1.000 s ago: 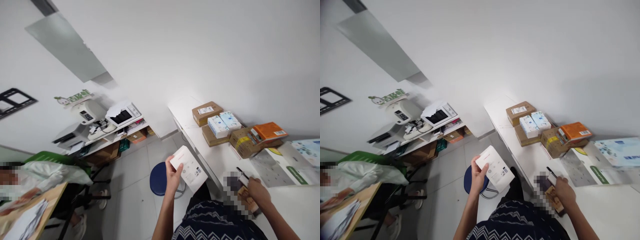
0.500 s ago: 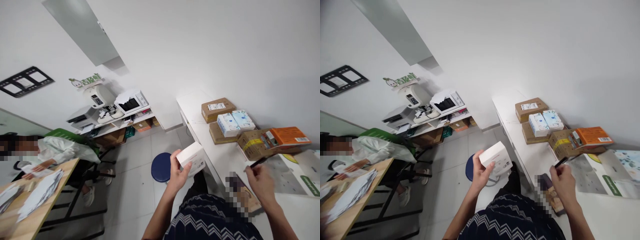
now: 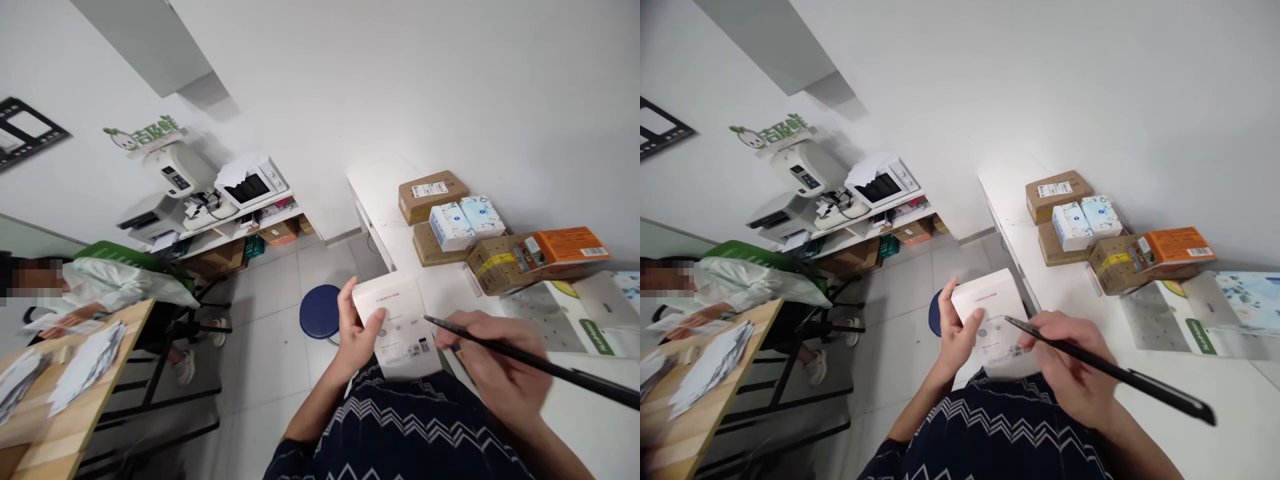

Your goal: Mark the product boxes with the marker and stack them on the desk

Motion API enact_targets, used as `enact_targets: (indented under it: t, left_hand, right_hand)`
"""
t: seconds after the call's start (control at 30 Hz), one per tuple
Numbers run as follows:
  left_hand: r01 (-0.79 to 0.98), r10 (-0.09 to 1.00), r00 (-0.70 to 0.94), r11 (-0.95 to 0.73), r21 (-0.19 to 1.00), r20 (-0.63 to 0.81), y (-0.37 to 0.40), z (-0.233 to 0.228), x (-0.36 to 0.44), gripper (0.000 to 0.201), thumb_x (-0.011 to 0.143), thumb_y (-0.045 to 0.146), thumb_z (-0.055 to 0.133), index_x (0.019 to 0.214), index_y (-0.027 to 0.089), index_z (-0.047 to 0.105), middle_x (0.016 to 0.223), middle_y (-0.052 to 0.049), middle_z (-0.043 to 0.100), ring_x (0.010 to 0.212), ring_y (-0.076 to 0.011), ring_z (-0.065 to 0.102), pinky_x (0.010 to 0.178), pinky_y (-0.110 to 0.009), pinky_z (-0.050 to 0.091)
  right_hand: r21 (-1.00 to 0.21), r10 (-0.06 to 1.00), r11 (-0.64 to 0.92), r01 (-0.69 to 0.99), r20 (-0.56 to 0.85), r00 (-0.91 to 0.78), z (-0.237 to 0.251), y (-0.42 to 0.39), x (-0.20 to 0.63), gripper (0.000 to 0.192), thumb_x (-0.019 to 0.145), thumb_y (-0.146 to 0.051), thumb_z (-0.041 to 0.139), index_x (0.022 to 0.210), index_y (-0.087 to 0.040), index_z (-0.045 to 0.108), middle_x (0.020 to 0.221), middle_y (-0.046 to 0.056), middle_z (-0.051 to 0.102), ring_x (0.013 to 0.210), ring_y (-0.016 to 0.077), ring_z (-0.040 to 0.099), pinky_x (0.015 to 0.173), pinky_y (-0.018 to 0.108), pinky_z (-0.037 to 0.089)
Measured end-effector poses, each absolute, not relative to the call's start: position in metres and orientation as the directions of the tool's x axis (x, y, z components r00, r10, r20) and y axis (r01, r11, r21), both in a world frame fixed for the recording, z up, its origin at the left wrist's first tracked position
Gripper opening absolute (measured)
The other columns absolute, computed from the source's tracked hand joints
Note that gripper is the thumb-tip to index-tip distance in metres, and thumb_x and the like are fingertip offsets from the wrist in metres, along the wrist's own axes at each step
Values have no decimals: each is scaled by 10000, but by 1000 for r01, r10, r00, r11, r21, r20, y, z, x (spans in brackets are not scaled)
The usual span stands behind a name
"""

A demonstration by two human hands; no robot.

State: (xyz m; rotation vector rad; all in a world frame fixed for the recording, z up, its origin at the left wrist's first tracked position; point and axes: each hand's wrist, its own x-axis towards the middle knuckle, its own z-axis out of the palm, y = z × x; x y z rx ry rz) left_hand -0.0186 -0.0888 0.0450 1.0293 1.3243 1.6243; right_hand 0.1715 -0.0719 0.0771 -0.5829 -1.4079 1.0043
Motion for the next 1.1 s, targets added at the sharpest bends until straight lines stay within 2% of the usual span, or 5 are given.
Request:
enact_targets:
  t: [0.17,0.37,0.57,0.93,1.1]
  left_hand:
    - [-191,942,-334,-27,981,-39,-82,54,-19,592,823,493,741,1286,270,447,1021,-28,661,865,-167,641,783,-288,527]
    - [-161,972,-222,38,986,-74,-82,54,-17,606,803,378,761,1300,258,437,955,-2,636,829,-151,599,751,-260,498]
    - [-117,972,-234,-44,992,16,-83,46,-15,599,776,294,738,1295,250,444,1009,-15,617,882,-163,590,803,-279,490]
    - [-147,970,-240,-11,989,-25,-83,51,-12,577,758,263,693,1283,263,453,965,-3,618,846,-169,587,780,-288,483]
    - [-115,969,-246,-14,993,-15,-83,54,-12,560,747,226,674,1263,245,458,922,3,605,804,-159,562,741,-274,472]
  right_hand:
    - [-795,773,606,-28,598,-212,82,-53,147,114,909,-140,568,941,-246,590,809,19,713,720,181,697,647,316,580]
    - [-694,730,682,232,621,-285,76,-47,126,107,943,-173,506,995,-239,573,871,36,740,776,178,729,684,276,591]
    - [-678,717,691,250,601,-352,62,-51,121,81,959,-195,488,966,-236,558,811,14,702,715,164,697,656,259,567]
    - [-676,713,698,236,625,-319,60,-48,121,110,956,-191,502,1027,-239,571,892,40,735,775,182,720,678,267,567]
    - [-696,738,670,258,589,-330,55,-48,119,86,952,-212,507,980,-245,581,813,19,720,673,174,696,610,266,556]
